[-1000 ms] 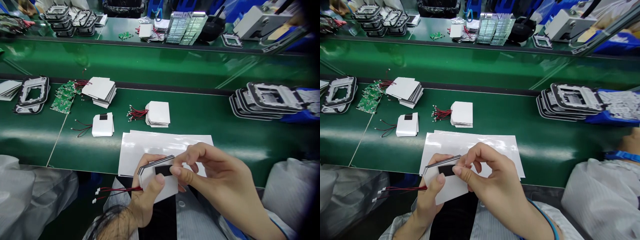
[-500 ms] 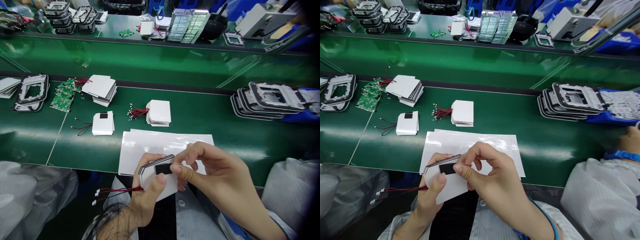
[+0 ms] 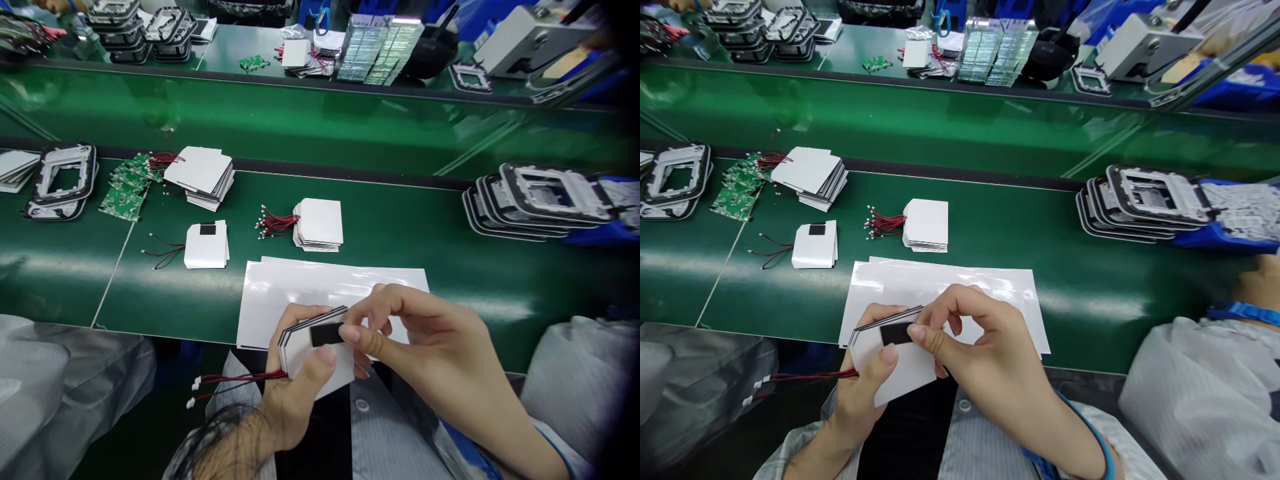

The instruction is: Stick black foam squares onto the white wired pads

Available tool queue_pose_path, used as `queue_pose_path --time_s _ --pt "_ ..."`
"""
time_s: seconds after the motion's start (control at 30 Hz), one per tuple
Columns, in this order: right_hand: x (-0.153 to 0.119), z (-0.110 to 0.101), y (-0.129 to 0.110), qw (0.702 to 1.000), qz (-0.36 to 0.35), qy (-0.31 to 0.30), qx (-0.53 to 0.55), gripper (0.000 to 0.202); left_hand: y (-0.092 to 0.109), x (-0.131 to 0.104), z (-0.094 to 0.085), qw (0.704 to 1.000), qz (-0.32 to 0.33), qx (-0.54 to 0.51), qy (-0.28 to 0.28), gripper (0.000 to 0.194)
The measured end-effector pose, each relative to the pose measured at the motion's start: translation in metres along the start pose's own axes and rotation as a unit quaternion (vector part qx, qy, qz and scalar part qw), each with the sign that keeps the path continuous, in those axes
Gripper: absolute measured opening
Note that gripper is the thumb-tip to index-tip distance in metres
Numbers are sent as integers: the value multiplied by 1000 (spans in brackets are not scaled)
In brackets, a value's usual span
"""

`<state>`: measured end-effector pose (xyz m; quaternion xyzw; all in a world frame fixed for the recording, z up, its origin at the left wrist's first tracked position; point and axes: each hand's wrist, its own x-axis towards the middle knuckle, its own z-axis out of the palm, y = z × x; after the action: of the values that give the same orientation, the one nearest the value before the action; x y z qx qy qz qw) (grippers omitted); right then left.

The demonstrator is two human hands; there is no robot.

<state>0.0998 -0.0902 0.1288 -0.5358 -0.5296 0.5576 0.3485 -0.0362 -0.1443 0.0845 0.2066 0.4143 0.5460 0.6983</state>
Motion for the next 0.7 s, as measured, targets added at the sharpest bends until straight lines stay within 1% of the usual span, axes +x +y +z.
queue_pose_path --time_s 0.2,0.4,0.5,0.7 --pt "-1 0 -1 1000 -5 2 -9 29 0 0 1 1000 9 1 5 29" --pt "-2 -1 3 1000 0 -1 -13 29 0 0 -1 999 11 37 30 29" --pt "-3 0 5 1000 -5 0 -18 29 -2 1 -1 998 29 55 29 25" --pt "-5 1 8 999 -16 16 -36 29 -5 2 -3 993 57 93 44 20"
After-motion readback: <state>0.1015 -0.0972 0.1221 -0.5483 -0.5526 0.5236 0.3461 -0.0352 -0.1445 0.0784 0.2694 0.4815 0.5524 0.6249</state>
